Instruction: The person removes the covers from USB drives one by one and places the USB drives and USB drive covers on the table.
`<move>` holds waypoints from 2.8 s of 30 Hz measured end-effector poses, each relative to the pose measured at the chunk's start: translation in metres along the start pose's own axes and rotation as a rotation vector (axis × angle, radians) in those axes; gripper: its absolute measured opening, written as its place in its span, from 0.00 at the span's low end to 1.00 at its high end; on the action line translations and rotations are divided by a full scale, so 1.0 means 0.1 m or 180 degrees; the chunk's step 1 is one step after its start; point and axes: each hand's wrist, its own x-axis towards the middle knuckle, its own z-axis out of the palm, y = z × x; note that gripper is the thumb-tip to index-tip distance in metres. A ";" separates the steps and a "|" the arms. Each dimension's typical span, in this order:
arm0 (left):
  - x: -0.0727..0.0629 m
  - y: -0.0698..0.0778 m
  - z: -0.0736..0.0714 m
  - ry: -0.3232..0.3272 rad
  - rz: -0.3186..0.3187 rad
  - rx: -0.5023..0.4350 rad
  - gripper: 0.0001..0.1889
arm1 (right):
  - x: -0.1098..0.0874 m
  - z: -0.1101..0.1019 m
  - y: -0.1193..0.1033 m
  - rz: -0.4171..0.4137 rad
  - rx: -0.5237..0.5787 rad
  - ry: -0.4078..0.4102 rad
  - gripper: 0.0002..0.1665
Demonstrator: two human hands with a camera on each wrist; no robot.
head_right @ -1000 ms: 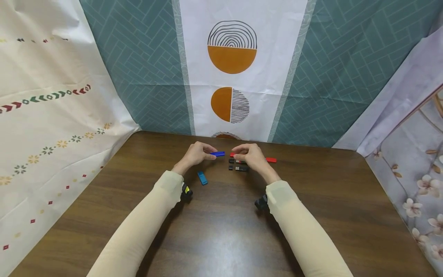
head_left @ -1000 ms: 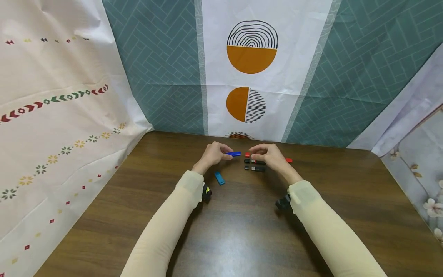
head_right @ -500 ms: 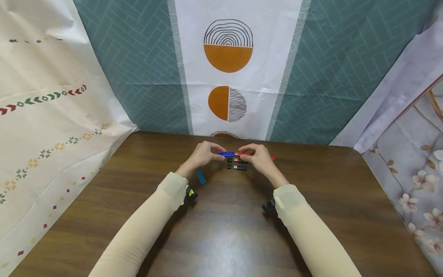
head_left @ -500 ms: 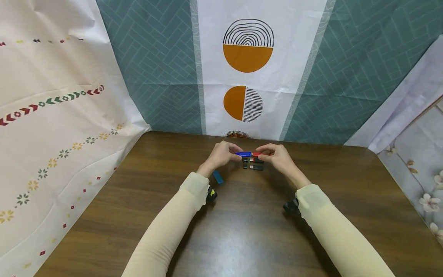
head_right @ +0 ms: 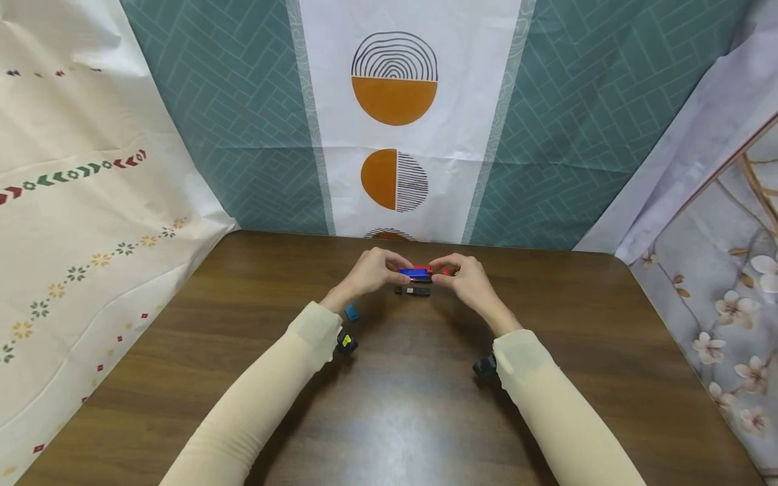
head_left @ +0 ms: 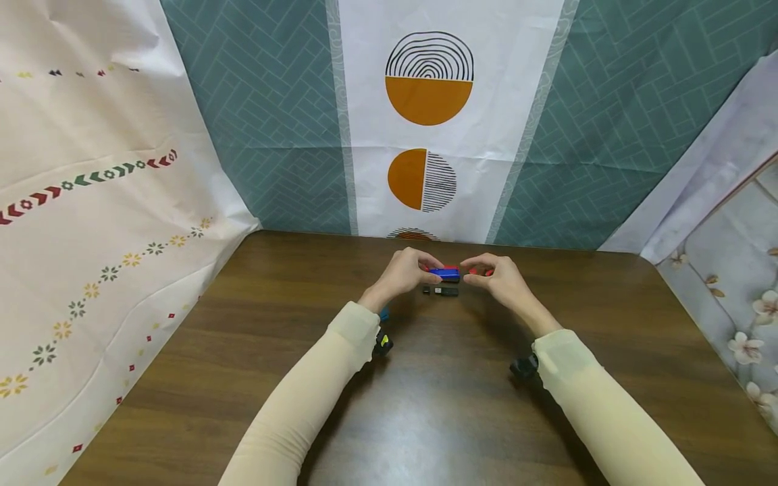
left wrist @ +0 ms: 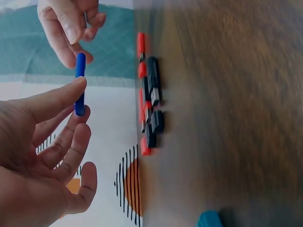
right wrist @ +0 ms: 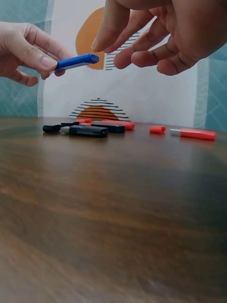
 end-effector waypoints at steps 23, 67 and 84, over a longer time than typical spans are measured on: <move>0.04 0.12 0.19 -0.0087 0.0198 0.0058 0.13 | -0.06 0.04 0.11 -0.0187 -0.0206 0.0095 0.14; 0.05 -0.03 0.17 0.0435 0.0125 -0.0048 0.11 | -0.15 -0.22 0.26 0.0008 -0.0326 0.0396 0.13; 0.11 0.03 0.24 0.0419 0.0230 0.0017 0.11 | -0.13 -0.25 0.30 0.0040 -0.0310 0.0392 0.14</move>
